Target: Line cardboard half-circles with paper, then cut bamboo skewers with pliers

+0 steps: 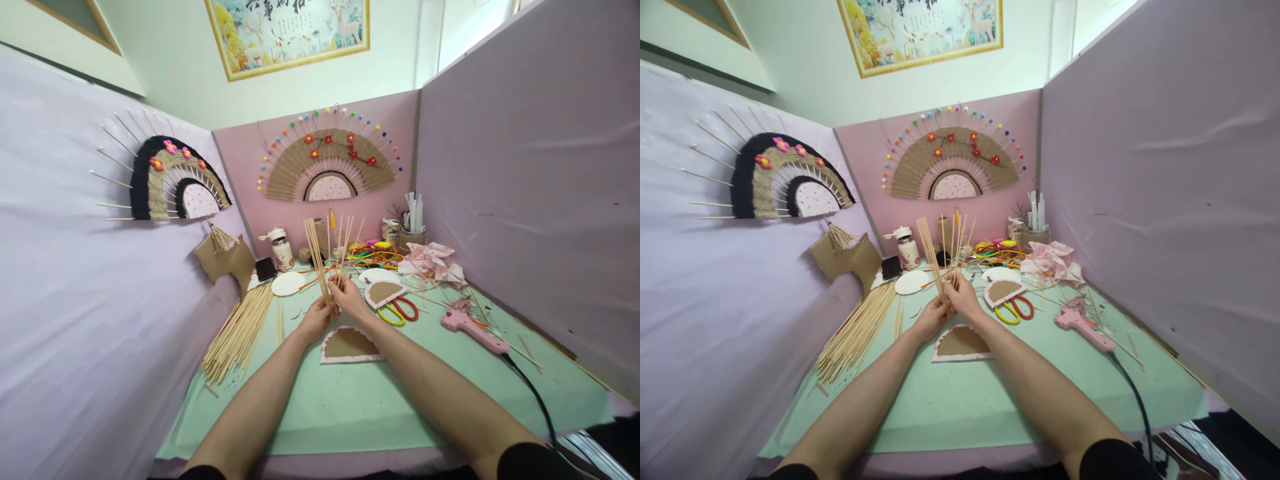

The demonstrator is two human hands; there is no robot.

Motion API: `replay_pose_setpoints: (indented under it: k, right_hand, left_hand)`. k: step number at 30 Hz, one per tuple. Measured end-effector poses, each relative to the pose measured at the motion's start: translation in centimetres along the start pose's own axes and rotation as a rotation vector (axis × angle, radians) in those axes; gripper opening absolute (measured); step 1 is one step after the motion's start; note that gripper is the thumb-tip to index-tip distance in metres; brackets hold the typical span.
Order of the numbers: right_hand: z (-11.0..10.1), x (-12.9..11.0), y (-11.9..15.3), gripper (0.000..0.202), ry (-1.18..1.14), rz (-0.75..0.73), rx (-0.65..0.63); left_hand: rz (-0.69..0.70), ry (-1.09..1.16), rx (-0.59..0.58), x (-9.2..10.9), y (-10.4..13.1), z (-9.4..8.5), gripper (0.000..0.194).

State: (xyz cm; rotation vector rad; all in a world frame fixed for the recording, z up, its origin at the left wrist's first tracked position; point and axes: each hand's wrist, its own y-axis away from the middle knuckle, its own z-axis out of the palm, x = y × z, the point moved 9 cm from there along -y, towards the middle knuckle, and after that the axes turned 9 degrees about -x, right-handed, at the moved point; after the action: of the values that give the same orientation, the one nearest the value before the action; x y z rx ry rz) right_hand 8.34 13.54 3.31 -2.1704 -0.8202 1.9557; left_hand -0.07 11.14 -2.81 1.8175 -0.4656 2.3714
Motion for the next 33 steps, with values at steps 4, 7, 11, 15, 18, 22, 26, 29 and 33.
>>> replay_pose_setpoints:
  k: [4, 7, 11, 15, 18, 22, 26, 29, 33]
  right_hand:
    - [0.3, 0.1, -0.2, 0.022, -0.042, -0.026, -0.033]
    - [0.3, 0.1, -0.3, 0.023, -0.043, -0.059, -0.037]
    - [0.3, 0.3, -0.3, 0.023, -0.021, -0.042, -0.041]
    - [0.2, 0.2, -0.2, 0.022, -0.005, -0.029, -0.033]
    - [0.1, -0.1, -0.1, 0.021, 0.027, -0.038, -0.023]
    - [-0.2, -0.8, -0.1, 0.02, 0.092, -0.064, 0.006]
    - [-0.3, -1.1, 0.1, 0.02, 0.12, -0.054, 0.014]
    - [-0.2, -0.8, 0.2, 0.015, 0.104, -0.032, 0.007]
    - [-0.3, -0.1, 0.1, 0.007, 0.106, -0.005, 0.025]
  left_hand:
    - [-0.011, 0.012, -0.025, -0.1, 0.0, 0.2, 0.047]
    - [-0.015, 0.009, -0.024, -0.1, 0.1, 0.2, 0.047]
    - [0.003, 0.034, -0.049, -0.1, 0.1, 0.2, 0.043]
    - [0.01, 0.052, -0.067, -0.2, 0.0, 0.3, 0.041]
    - [0.015, 0.059, -0.061, -0.2, 0.0, 0.3, 0.042]
    - [0.0, 0.058, -0.045, -0.3, 0.0, 0.2, 0.044]
    - [-0.003, 0.07, -0.036, -0.3, 0.0, 0.1, 0.045]
    - [-0.006, 0.094, -0.043, -0.4, 0.0, 0.1, 0.044]
    - [-0.018, 0.132, -0.059, -0.5, -0.1, 0.2, 0.045]
